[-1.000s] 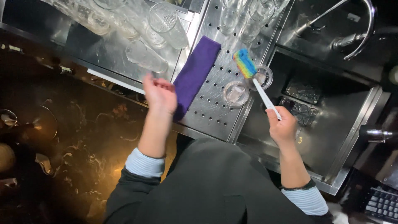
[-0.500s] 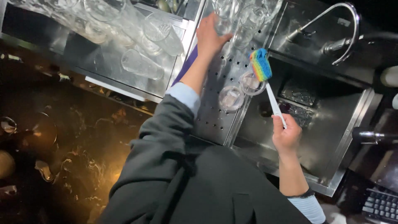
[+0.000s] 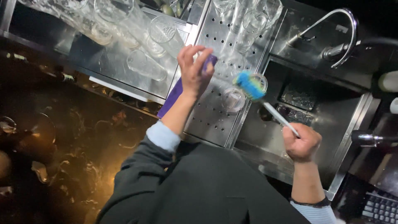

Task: Scrubbing the interior and exterior of various drinking glasses using a long-handled sponge brush over a bar sink.

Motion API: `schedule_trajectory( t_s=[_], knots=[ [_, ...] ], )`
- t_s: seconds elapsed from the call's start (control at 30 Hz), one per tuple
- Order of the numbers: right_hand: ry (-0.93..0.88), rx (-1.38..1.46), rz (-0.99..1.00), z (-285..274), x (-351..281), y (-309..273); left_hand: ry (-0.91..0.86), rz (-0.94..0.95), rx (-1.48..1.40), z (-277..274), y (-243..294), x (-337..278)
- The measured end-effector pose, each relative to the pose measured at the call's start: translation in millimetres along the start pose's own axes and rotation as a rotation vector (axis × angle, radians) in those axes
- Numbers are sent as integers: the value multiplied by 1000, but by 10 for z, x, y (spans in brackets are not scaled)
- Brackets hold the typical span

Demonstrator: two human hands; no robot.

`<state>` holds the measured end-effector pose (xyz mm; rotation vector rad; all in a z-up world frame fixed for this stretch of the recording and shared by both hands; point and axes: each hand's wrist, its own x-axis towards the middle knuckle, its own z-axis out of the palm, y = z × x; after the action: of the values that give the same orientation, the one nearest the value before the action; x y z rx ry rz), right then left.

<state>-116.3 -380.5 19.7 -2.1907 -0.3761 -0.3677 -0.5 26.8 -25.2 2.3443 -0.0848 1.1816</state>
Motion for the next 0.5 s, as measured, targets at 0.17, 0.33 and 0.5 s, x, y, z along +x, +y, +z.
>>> schedule_trajectory(
  t_s=[0.17,0.33,0.5],
  knots=[
    [-150,-121,-183,106,63,-300,-115,341,100,-510,214,-185],
    [-362,122,-1,311,-62,-529,-235,475,-100,-1003,613,-51],
    [-503,386,171,141,-85,-392,-457,-105,-713,-1515,707,-76]
  ],
)
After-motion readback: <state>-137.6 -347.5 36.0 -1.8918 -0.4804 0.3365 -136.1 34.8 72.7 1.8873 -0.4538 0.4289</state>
